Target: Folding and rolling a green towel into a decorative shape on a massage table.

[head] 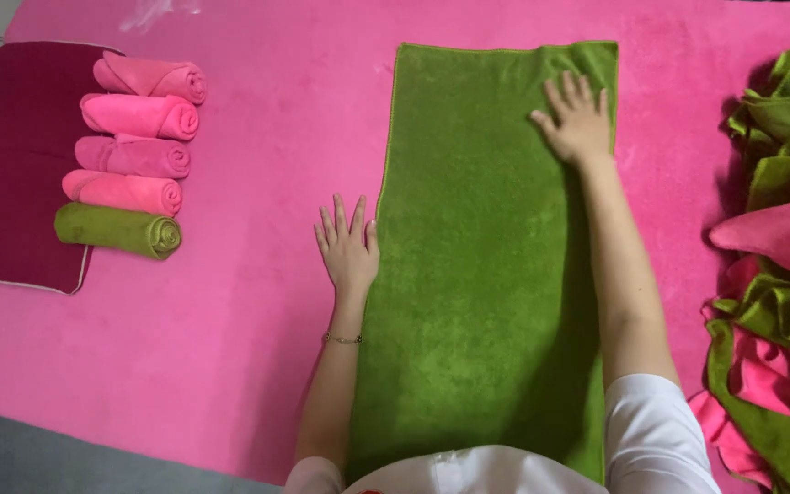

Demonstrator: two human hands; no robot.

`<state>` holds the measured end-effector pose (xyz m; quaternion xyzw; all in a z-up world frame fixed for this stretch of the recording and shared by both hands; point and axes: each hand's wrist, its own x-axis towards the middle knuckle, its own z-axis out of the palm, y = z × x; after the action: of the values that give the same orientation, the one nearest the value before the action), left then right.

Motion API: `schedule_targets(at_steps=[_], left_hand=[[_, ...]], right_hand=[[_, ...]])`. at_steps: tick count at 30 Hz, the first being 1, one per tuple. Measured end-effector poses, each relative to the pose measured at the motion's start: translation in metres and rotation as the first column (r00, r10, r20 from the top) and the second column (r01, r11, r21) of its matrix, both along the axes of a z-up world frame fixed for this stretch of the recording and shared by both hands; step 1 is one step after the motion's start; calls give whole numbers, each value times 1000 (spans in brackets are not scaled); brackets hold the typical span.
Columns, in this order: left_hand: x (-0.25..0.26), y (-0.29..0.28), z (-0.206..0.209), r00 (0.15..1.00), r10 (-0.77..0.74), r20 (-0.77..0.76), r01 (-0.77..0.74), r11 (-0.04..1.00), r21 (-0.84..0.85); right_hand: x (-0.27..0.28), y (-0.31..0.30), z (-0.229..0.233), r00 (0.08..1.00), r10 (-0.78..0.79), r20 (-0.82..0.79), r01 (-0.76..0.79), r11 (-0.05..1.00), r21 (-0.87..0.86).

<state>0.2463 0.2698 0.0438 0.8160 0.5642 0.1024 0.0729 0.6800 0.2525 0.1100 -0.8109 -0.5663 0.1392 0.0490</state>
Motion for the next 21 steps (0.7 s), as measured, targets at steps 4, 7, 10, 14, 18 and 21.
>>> schedule_targets(at_steps=[4,7,10,14,18,21], left_hand=[[2,3,3,999,18,-30,-19,999,-41],[1,4,2,999,30,-21,-31,998,-48],[1,2,1,1000,24,3,-24,999,-24],[2,1,5,1000,17,26,-16,1000,-17],[2,0,1,999,21,30,-21,1000,-1],[3,-1,1,999,17,39,-19,999,43]], right_hand=[[47,7,3,977,-211,20,212,975,-67],[76,22,-21,947,-303,111,306,952,-12],[53,39,-36,907,-364,212,329,926,185],[-55,59,-25,976,-161,143,136,976,170],[-151,94,7,998,-60,34,61,997,-53],[-183,138,-7,998,-59,-11,58,997,-59]])
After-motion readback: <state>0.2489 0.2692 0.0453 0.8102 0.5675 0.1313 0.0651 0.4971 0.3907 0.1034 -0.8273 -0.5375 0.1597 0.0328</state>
